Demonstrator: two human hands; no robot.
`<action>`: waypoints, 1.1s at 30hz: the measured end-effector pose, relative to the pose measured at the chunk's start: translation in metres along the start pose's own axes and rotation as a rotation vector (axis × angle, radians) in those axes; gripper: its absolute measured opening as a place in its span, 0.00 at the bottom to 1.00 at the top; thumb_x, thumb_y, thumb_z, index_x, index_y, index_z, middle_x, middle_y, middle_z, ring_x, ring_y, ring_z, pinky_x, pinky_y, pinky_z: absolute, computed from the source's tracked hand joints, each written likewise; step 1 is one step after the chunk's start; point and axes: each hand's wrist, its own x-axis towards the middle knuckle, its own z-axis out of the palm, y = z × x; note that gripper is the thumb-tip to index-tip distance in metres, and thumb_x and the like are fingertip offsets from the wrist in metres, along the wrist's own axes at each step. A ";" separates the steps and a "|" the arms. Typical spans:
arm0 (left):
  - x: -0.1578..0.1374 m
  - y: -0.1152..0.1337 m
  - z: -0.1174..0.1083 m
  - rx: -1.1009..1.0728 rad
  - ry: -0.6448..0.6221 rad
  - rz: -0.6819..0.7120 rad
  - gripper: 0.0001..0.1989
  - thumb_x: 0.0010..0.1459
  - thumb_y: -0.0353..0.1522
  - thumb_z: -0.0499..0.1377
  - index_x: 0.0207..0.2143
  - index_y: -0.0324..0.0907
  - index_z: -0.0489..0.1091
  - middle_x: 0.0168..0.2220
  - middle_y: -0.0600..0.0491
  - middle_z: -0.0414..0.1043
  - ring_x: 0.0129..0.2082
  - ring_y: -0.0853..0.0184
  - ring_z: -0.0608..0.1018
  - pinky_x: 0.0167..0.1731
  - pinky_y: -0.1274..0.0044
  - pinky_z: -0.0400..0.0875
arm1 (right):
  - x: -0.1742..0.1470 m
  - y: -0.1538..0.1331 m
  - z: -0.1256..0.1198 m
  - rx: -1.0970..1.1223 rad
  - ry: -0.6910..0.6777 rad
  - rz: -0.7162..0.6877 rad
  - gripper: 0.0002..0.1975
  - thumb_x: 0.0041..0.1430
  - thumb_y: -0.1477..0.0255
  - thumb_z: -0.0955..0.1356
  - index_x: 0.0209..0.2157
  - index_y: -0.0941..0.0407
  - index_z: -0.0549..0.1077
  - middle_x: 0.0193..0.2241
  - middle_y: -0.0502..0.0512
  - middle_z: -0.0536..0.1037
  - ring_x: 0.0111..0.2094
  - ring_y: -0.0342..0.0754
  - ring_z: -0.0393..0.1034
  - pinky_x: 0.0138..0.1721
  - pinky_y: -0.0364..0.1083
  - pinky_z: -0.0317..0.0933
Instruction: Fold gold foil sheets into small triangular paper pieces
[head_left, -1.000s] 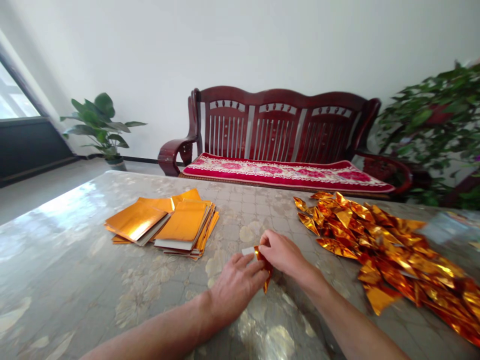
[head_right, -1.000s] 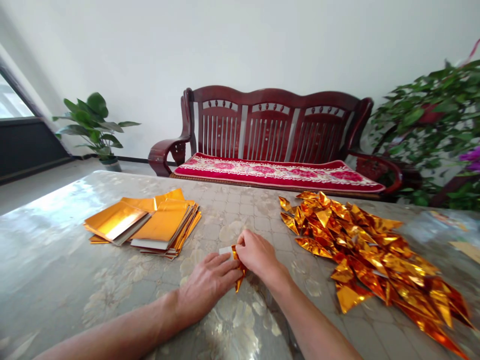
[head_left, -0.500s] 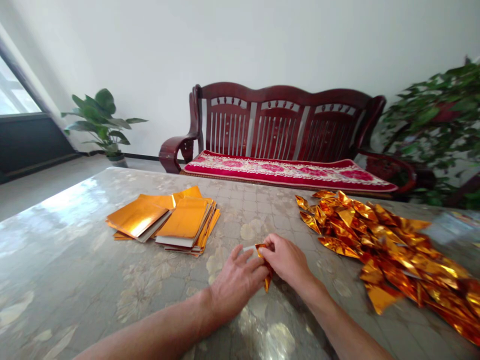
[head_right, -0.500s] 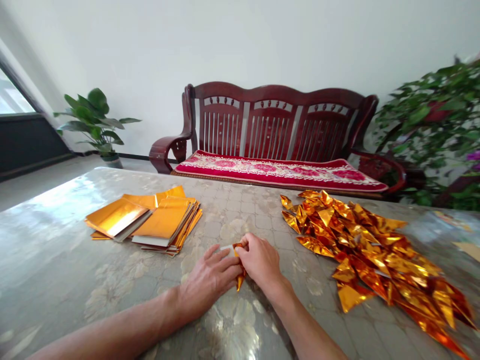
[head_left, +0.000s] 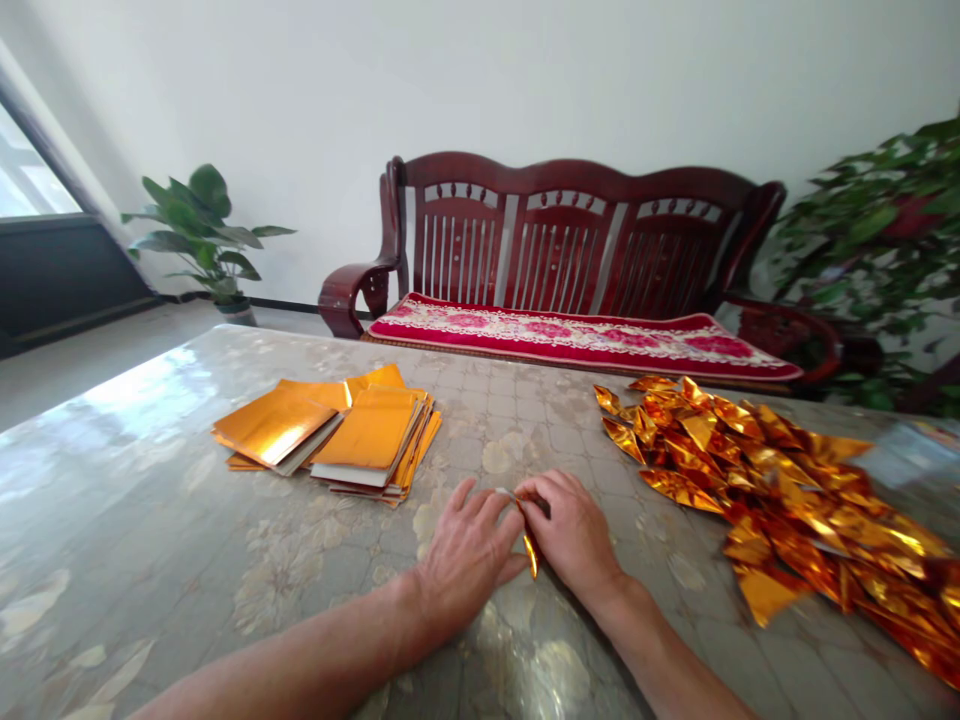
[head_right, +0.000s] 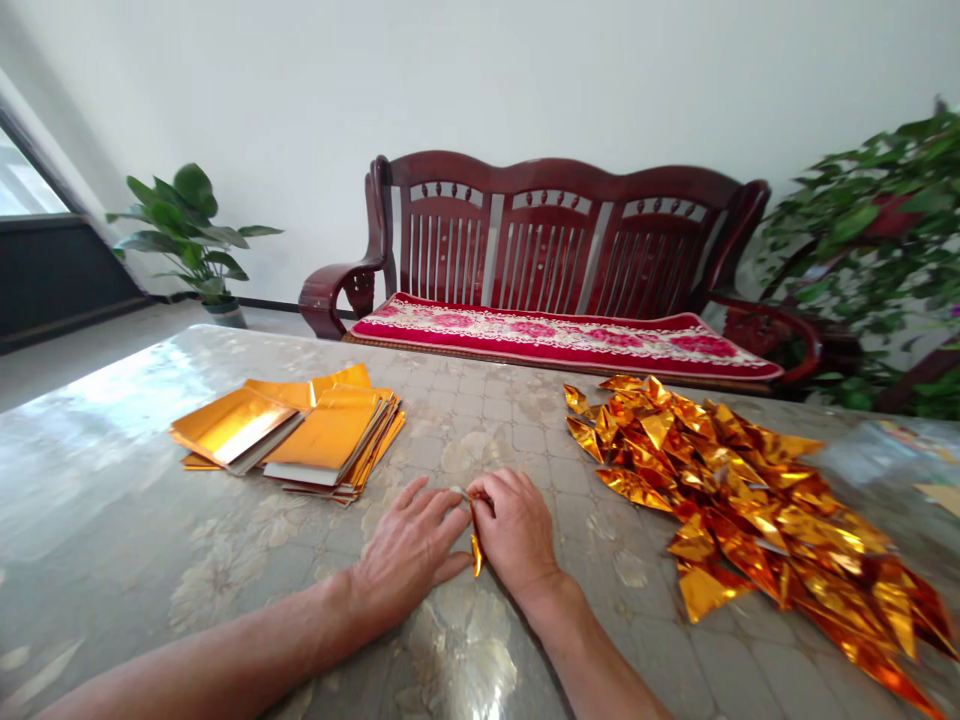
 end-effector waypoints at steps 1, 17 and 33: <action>0.000 0.000 -0.001 0.005 -0.003 -0.009 0.17 0.56 0.40 0.64 0.45 0.43 0.66 0.47 0.52 0.72 0.48 0.60 0.73 0.58 0.61 0.59 | -0.001 0.000 0.000 0.001 0.009 -0.015 0.09 0.55 0.80 0.66 0.30 0.52 0.75 0.31 0.50 0.75 0.38 0.49 0.67 0.41 0.46 0.58; -0.002 0.000 -0.002 0.059 -0.008 -0.052 0.22 0.54 0.43 0.65 0.47 0.43 0.67 0.49 0.49 0.71 0.49 0.56 0.72 0.54 0.60 0.59 | -0.004 0.003 -0.004 -0.104 0.037 -0.278 0.05 0.61 0.77 0.68 0.34 0.54 0.76 0.31 0.52 0.76 0.37 0.50 0.63 0.41 0.47 0.59; -0.004 -0.003 -0.002 0.035 0.019 -0.065 0.24 0.55 0.45 0.64 0.49 0.44 0.66 0.52 0.48 0.72 0.51 0.57 0.73 0.59 0.56 0.54 | -0.005 0.000 -0.008 -0.238 -0.005 -0.353 0.06 0.62 0.77 0.67 0.34 0.55 0.76 0.30 0.52 0.73 0.37 0.49 0.62 0.41 0.47 0.57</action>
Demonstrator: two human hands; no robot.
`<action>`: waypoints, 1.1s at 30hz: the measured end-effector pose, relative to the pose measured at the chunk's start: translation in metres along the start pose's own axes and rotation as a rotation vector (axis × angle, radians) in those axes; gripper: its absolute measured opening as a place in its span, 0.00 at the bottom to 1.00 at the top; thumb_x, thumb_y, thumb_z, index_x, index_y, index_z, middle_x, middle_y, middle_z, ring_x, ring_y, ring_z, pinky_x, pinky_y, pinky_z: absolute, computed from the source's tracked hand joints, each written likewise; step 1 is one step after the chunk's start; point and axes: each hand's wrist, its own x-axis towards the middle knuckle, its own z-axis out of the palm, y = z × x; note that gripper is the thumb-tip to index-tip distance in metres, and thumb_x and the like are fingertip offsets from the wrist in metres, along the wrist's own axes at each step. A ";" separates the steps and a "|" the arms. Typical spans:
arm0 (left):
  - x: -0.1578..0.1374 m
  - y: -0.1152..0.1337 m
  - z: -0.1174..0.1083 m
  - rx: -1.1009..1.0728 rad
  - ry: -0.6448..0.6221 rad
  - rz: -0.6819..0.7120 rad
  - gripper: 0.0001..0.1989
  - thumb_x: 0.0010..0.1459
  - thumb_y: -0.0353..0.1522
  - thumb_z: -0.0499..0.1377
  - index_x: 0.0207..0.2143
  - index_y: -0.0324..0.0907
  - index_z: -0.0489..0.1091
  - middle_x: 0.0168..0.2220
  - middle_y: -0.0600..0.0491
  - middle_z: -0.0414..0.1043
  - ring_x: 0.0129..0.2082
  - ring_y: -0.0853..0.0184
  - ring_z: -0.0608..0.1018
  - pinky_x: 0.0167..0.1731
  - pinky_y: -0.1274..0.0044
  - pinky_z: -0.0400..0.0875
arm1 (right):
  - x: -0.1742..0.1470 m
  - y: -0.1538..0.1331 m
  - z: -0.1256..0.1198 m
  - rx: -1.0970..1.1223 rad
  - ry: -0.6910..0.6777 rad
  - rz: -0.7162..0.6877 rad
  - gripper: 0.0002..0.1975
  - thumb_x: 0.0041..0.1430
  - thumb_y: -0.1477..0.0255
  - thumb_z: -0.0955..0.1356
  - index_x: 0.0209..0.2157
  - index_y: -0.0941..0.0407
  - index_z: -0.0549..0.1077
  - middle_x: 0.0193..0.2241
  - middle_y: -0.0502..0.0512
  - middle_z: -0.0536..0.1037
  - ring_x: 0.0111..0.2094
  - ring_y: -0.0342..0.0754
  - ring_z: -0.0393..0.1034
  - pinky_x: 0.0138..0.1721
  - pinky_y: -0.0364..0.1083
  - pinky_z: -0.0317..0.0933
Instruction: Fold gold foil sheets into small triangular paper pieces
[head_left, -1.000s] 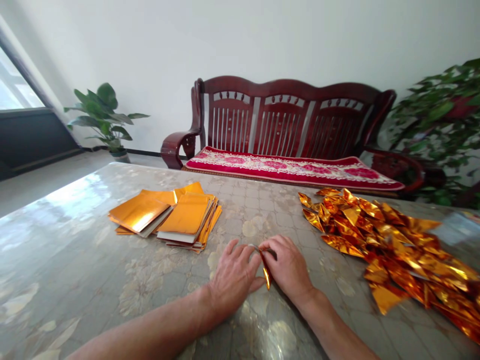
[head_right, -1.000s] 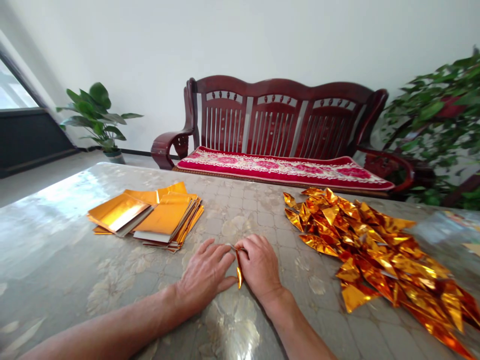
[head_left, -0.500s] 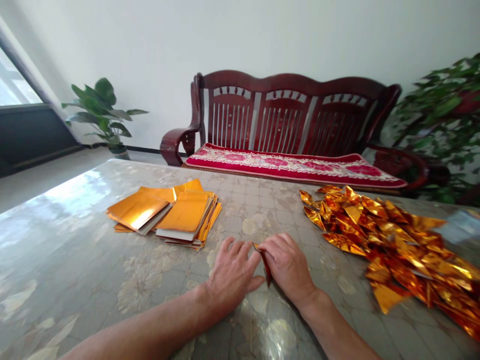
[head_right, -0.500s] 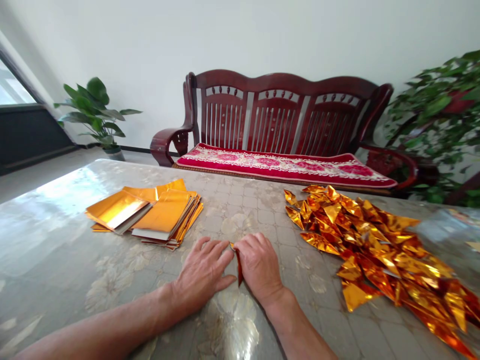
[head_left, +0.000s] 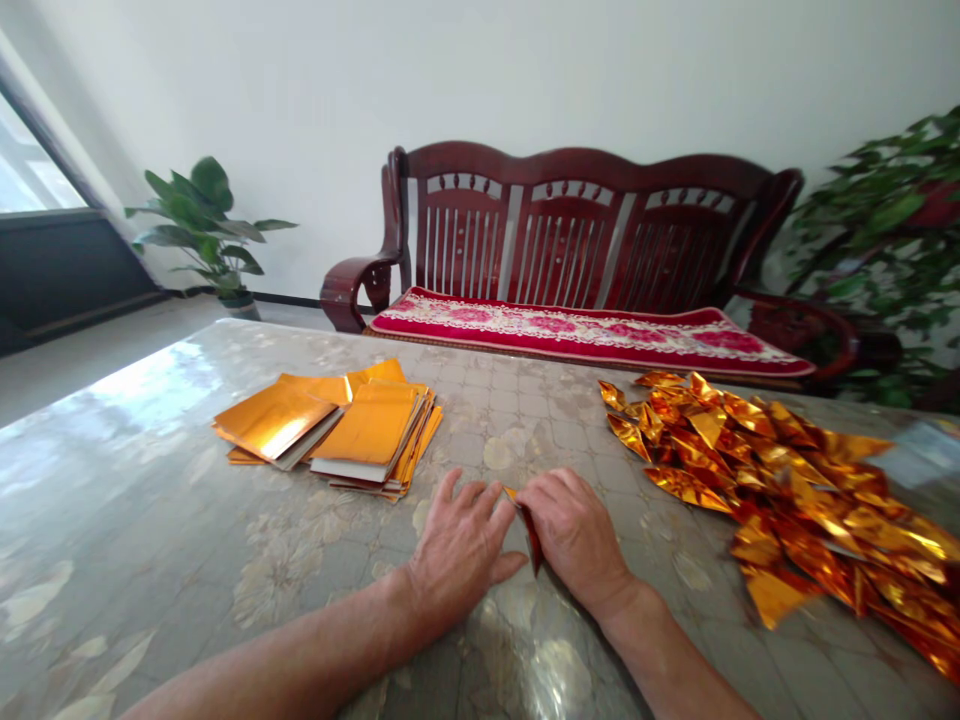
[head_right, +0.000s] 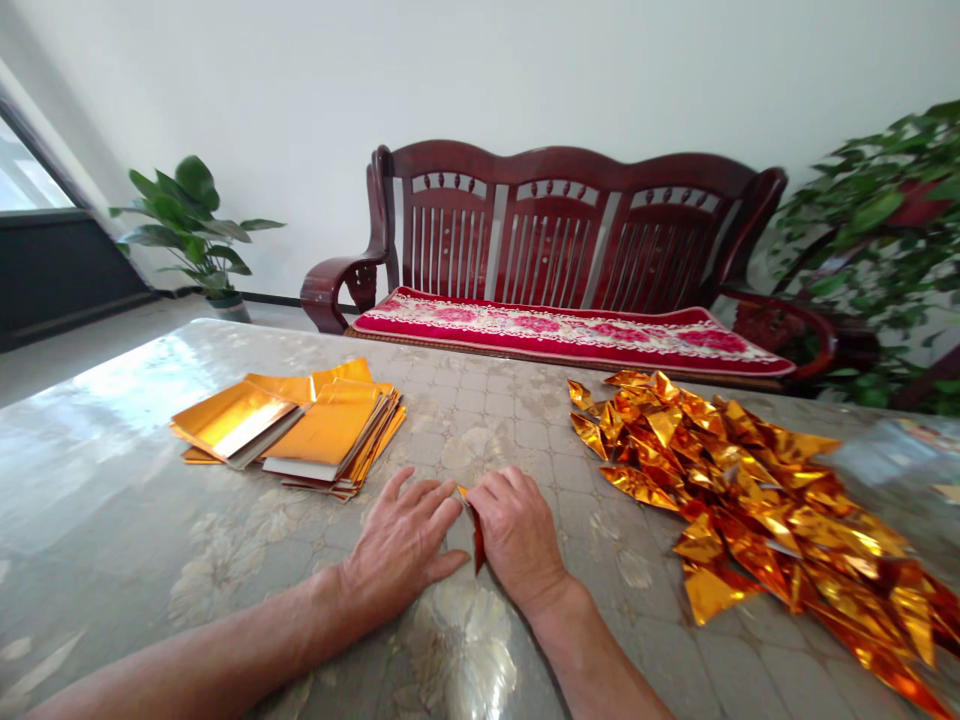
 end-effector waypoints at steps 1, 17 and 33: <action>0.000 0.000 0.000 -0.001 0.000 -0.002 0.23 0.55 0.45 0.64 0.48 0.44 0.66 0.52 0.48 0.72 0.51 0.57 0.73 0.60 0.56 0.54 | 0.000 0.000 0.000 -0.004 0.000 -0.004 0.06 0.62 0.77 0.67 0.34 0.54 0.76 0.30 0.52 0.73 0.37 0.49 0.62 0.41 0.47 0.57; 0.000 0.000 0.002 0.007 -0.017 -0.008 0.21 0.56 0.44 0.63 0.47 0.41 0.66 0.54 0.47 0.72 0.53 0.56 0.72 0.61 0.54 0.53 | 0.001 -0.004 -0.003 -0.098 -0.036 -0.066 0.08 0.62 0.76 0.68 0.28 0.55 0.72 0.30 0.52 0.72 0.37 0.49 0.61 0.39 0.47 0.55; -0.001 0.000 0.000 0.055 -0.020 0.011 0.19 0.57 0.44 0.62 0.46 0.43 0.67 0.54 0.45 0.71 0.54 0.56 0.72 0.62 0.54 0.53 | -0.001 -0.001 -0.003 -0.058 -0.022 -0.086 0.09 0.63 0.77 0.66 0.30 0.55 0.75 0.30 0.53 0.73 0.37 0.49 0.62 0.40 0.47 0.56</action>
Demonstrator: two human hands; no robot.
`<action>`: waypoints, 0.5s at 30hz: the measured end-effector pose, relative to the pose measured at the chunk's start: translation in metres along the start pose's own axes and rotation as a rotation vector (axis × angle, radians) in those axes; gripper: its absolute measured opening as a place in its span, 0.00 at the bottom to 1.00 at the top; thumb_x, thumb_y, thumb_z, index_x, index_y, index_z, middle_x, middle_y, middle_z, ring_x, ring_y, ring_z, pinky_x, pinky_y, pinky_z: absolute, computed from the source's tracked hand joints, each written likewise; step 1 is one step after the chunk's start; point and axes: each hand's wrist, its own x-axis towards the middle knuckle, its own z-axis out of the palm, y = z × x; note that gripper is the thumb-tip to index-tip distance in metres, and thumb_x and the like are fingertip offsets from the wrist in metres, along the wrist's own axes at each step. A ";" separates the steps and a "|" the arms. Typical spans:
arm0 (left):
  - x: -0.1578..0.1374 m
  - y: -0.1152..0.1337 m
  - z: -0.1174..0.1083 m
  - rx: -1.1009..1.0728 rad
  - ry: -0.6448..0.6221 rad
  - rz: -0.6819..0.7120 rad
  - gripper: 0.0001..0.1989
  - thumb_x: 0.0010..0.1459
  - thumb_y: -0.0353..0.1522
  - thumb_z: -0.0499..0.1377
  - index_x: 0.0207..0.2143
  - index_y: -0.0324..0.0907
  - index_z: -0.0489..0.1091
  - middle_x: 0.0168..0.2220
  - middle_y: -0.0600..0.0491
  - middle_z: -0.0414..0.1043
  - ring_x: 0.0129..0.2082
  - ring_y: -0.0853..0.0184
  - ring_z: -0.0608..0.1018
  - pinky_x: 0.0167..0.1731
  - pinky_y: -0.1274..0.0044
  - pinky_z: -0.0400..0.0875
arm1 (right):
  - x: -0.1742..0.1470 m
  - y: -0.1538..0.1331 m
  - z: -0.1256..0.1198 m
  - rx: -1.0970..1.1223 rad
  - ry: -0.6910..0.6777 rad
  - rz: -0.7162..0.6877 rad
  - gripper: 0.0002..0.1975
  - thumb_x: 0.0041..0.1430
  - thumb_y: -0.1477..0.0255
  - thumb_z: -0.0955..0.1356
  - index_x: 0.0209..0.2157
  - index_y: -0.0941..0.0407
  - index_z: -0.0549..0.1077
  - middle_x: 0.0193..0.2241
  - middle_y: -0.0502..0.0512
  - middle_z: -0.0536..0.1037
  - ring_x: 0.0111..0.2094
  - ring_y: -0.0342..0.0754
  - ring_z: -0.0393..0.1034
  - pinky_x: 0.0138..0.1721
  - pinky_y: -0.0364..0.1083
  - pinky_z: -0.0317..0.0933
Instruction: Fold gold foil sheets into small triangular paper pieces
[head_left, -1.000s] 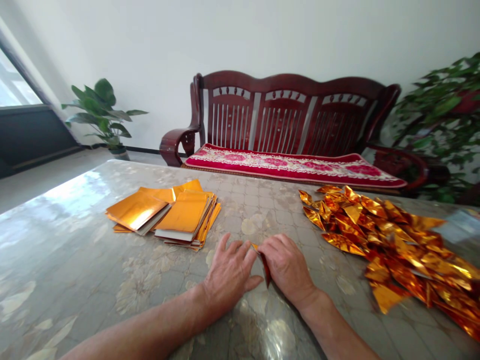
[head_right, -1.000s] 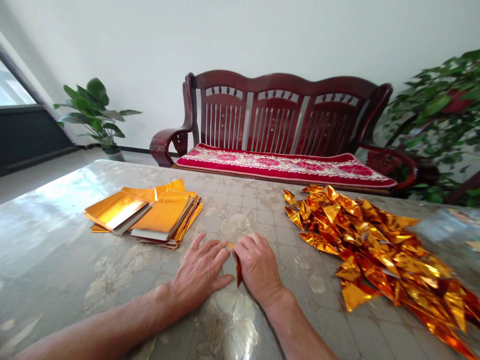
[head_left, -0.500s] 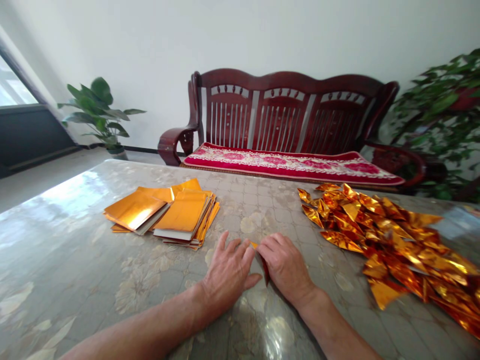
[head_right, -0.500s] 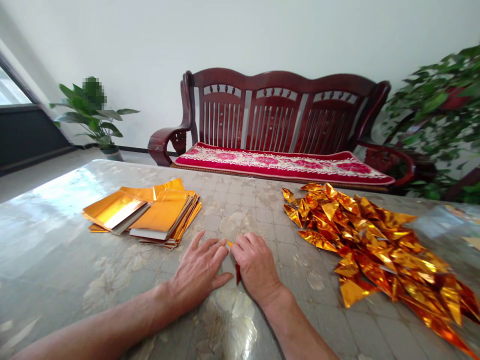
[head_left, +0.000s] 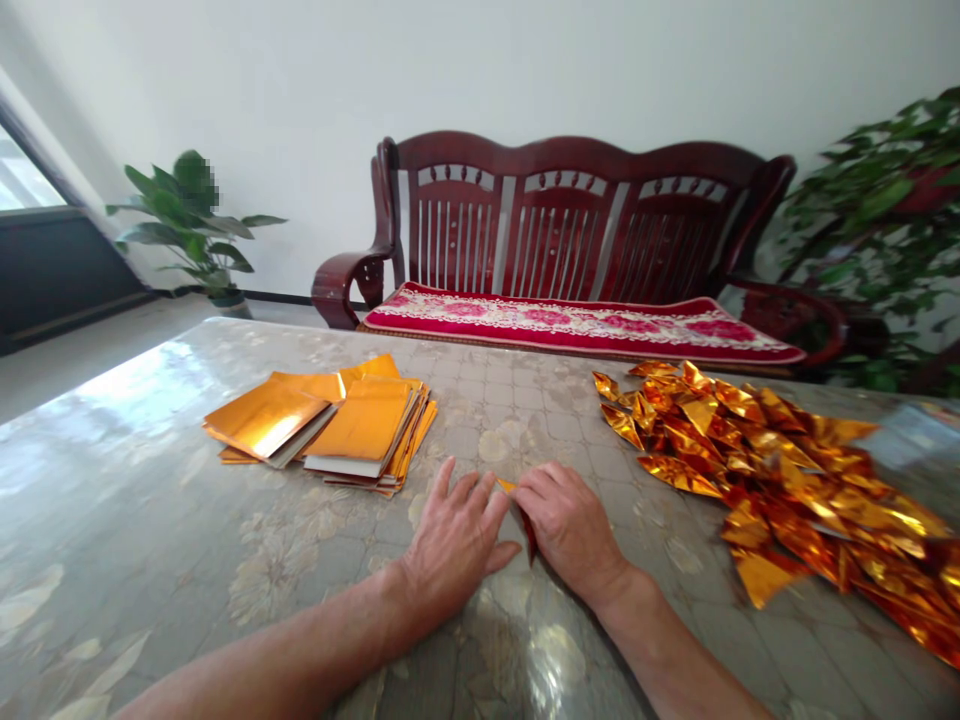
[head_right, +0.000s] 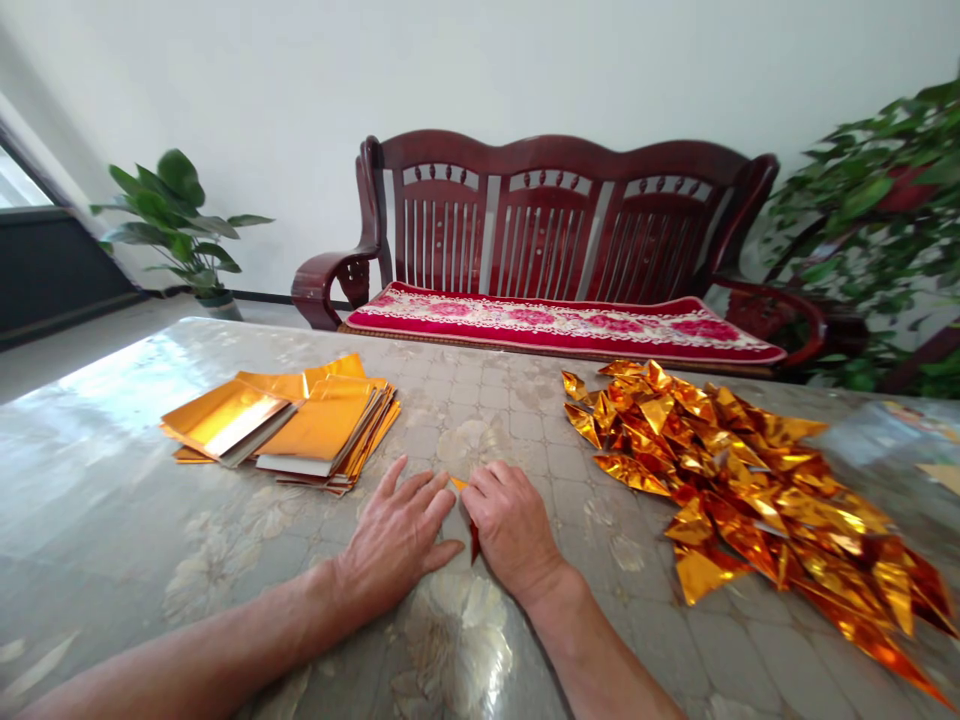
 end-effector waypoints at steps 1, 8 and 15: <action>0.000 0.000 0.000 0.002 0.002 0.001 0.19 0.57 0.44 0.62 0.46 0.43 0.67 0.54 0.45 0.71 0.54 0.56 0.72 0.62 0.54 0.53 | 0.000 0.000 0.000 0.000 -0.004 0.001 0.08 0.63 0.77 0.66 0.30 0.55 0.75 0.30 0.53 0.73 0.37 0.49 0.62 0.40 0.47 0.56; 0.000 0.000 0.000 0.011 0.006 0.006 0.20 0.57 0.45 0.61 0.46 0.43 0.67 0.55 0.45 0.70 0.54 0.55 0.72 0.61 0.53 0.53 | 0.000 0.001 0.001 0.029 0.004 -0.024 0.08 0.64 0.76 0.66 0.33 0.55 0.76 0.31 0.54 0.75 0.38 0.49 0.64 0.40 0.48 0.57; 0.000 0.000 0.001 0.009 0.004 0.007 0.20 0.57 0.45 0.62 0.47 0.43 0.67 0.55 0.45 0.70 0.54 0.56 0.72 0.61 0.54 0.53 | 0.000 0.003 0.001 0.043 0.008 -0.066 0.08 0.64 0.76 0.65 0.34 0.55 0.77 0.31 0.53 0.76 0.38 0.48 0.65 0.40 0.47 0.58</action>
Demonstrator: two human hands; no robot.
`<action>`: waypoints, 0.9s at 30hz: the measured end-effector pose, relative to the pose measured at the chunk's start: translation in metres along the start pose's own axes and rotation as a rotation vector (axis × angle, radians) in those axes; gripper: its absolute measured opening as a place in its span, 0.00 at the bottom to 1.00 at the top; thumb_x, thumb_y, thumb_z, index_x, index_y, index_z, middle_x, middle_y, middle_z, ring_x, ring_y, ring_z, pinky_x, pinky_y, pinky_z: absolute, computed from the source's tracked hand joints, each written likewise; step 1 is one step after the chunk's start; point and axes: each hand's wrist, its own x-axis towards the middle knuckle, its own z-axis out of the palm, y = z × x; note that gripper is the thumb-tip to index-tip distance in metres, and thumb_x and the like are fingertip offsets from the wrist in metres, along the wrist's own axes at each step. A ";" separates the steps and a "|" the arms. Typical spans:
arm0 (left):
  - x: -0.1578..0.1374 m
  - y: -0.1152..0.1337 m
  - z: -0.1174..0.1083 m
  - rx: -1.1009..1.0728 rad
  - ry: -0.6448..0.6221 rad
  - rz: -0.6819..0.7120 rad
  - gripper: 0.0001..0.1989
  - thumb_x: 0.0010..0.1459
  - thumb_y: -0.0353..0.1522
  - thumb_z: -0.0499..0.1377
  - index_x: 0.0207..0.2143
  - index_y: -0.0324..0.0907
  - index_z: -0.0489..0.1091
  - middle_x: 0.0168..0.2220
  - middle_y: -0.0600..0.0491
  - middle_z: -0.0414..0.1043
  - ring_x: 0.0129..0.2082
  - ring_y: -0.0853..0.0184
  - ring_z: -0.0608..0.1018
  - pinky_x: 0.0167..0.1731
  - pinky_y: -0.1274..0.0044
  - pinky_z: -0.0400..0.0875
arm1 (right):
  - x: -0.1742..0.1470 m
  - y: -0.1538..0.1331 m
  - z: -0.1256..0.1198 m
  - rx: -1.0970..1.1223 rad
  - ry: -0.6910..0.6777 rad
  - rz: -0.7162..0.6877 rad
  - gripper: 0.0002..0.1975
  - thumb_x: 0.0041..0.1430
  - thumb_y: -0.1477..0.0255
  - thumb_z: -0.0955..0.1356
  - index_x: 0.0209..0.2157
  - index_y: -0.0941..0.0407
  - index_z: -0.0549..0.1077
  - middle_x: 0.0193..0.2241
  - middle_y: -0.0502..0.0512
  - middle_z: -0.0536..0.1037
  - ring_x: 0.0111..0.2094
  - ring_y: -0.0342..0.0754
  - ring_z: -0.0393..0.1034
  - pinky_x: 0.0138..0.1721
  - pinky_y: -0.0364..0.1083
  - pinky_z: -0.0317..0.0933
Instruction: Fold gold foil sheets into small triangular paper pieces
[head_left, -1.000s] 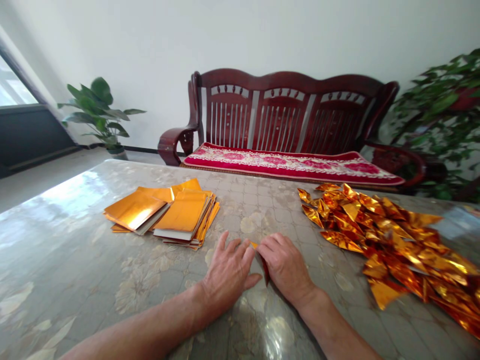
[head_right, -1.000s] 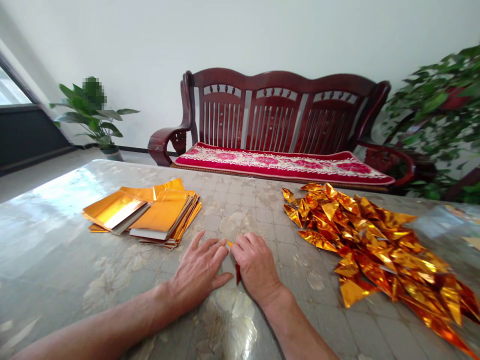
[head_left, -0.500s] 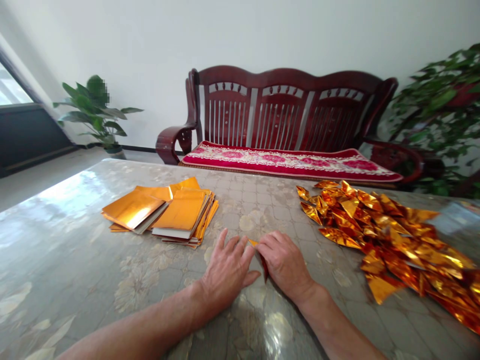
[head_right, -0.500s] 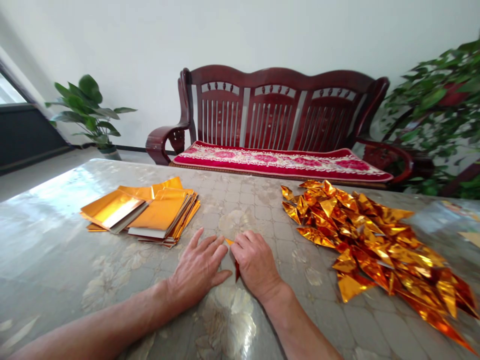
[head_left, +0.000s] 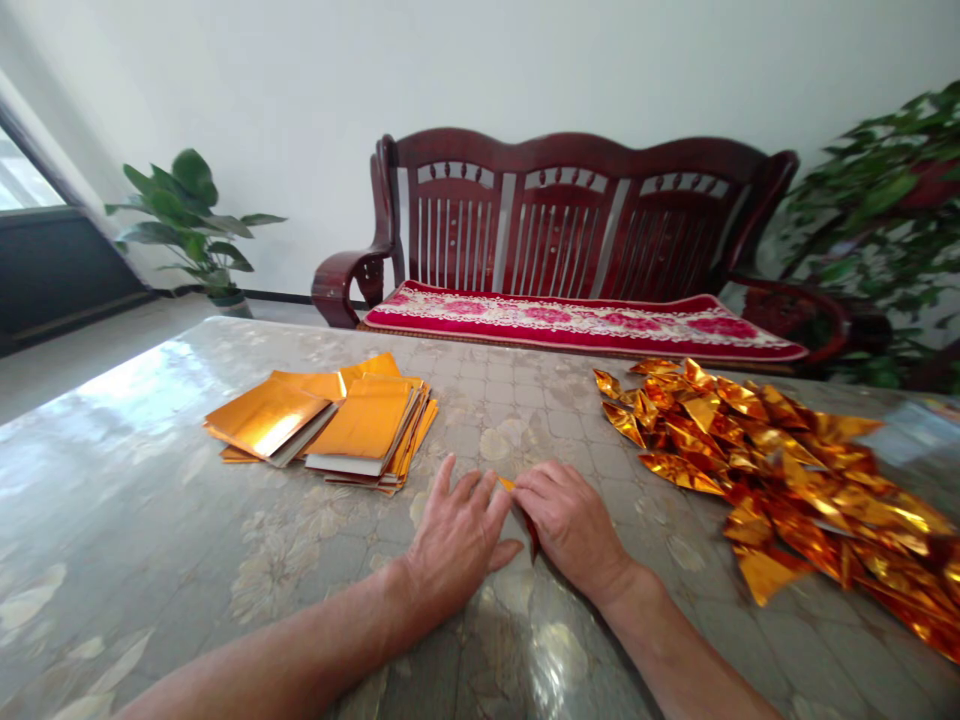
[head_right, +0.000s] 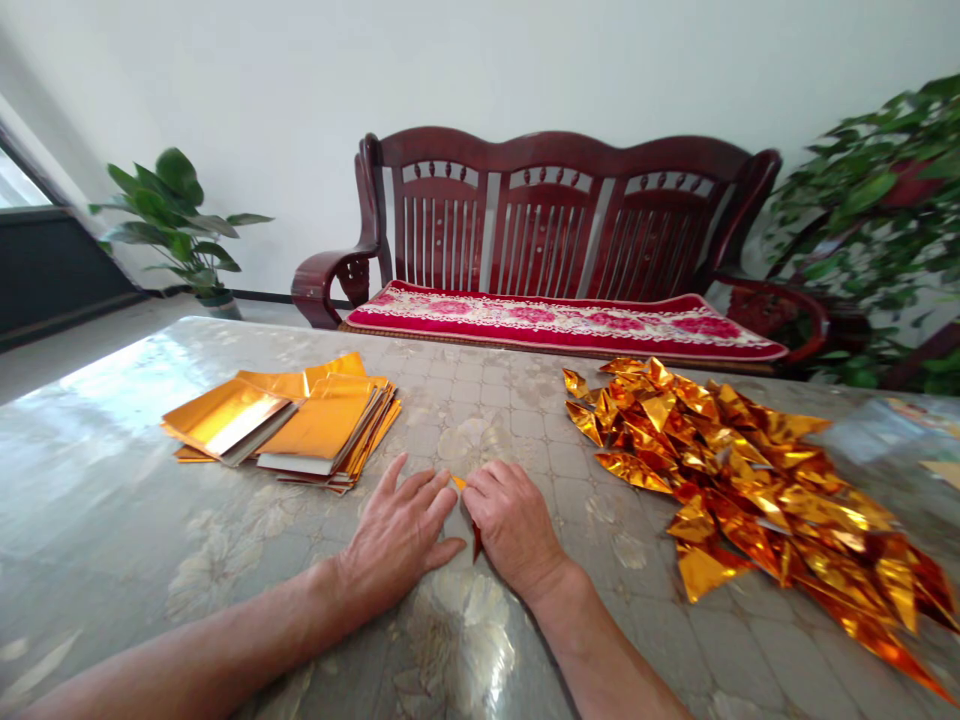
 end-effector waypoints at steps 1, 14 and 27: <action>0.000 0.000 0.000 0.002 0.001 0.000 0.21 0.57 0.45 0.62 0.47 0.43 0.67 0.55 0.45 0.70 0.54 0.56 0.72 0.61 0.54 0.53 | 0.000 0.000 0.000 -0.001 -0.008 -0.001 0.08 0.64 0.76 0.65 0.34 0.55 0.76 0.32 0.53 0.76 0.38 0.49 0.65 0.40 0.48 0.58; -0.001 0.001 -0.002 -0.014 -0.009 -0.015 0.21 0.57 0.43 0.62 0.46 0.40 0.67 0.54 0.43 0.72 0.54 0.55 0.72 0.62 0.54 0.51 | -0.001 -0.003 0.000 0.018 -0.024 0.093 0.07 0.64 0.77 0.66 0.36 0.55 0.77 0.33 0.53 0.77 0.40 0.49 0.66 0.44 0.47 0.59; -0.001 0.000 -0.002 -0.046 -0.020 -0.030 0.21 0.56 0.42 0.63 0.47 0.39 0.67 0.54 0.44 0.71 0.55 0.55 0.71 0.62 0.56 0.52 | -0.002 -0.003 0.004 0.033 -0.013 0.126 0.04 0.62 0.76 0.68 0.35 0.55 0.76 0.33 0.52 0.76 0.39 0.49 0.65 0.43 0.47 0.58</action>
